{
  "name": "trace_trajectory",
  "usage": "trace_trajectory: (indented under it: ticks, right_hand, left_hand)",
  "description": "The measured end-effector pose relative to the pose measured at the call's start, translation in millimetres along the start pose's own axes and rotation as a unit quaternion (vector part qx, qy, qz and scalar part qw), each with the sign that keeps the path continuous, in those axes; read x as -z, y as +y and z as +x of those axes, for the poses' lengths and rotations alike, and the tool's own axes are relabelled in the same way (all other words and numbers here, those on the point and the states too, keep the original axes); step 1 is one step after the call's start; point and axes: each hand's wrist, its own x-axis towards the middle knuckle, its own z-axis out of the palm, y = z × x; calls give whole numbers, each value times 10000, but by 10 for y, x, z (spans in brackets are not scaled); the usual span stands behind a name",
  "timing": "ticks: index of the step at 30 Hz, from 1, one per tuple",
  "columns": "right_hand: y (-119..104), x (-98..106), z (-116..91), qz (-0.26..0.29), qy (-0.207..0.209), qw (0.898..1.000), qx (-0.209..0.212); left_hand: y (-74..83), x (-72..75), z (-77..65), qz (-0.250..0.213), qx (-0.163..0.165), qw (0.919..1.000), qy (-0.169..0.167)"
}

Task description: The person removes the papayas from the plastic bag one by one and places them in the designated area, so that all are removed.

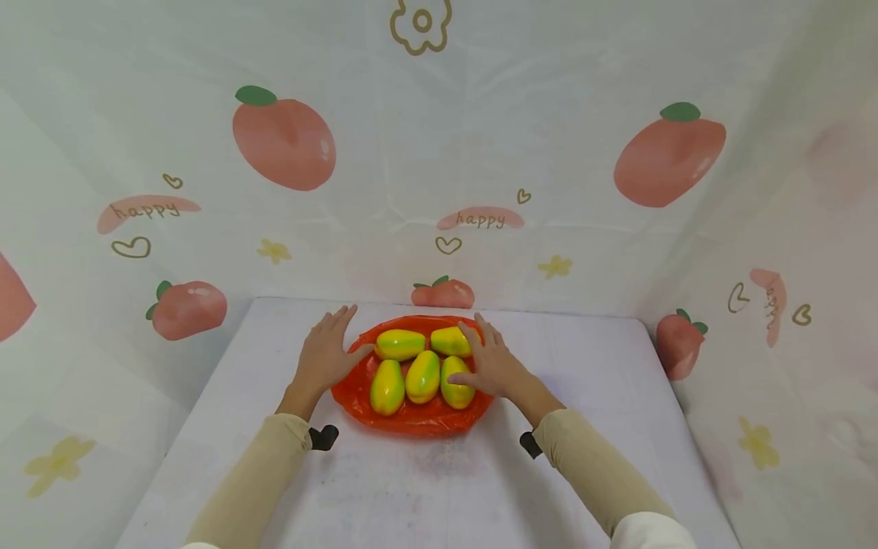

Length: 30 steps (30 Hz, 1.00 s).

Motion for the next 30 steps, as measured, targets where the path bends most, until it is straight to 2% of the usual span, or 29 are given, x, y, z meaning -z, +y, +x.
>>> trace_trajectory:
  ticks: [3, 5, 12, 22, 27, 30]
  right_hand:
    - [-22, -39, -15, 65, -141, 9999, -50]
    - [-39, -65, -19, 98, -164, 9998, -55]
    - [-55, -157, -22, 201, -117, 9997, 96]
    - [-106, -276, -40, 404, -347, 9984, -163]
    - [-123, -303, -26, 383, -364, 9985, -147]
    - [-126, -318, -8, 362, -399, 9985, -115]
  left_hand:
    - [-59, -36, -44, -185, 88, 9997, -134]
    - [-110, -65, -68, -493, 216, 9982, -248]
    - [-285, -139, -127, -1604, 553, 9830, -700]
    - [-509, -288, -220, -2212, 856, 9670, -926]
    - [-590, -319, -263, -2582, 793, 9575, -1016]
    - [-642, -324, -283, -2814, 611, 9519, -1046]
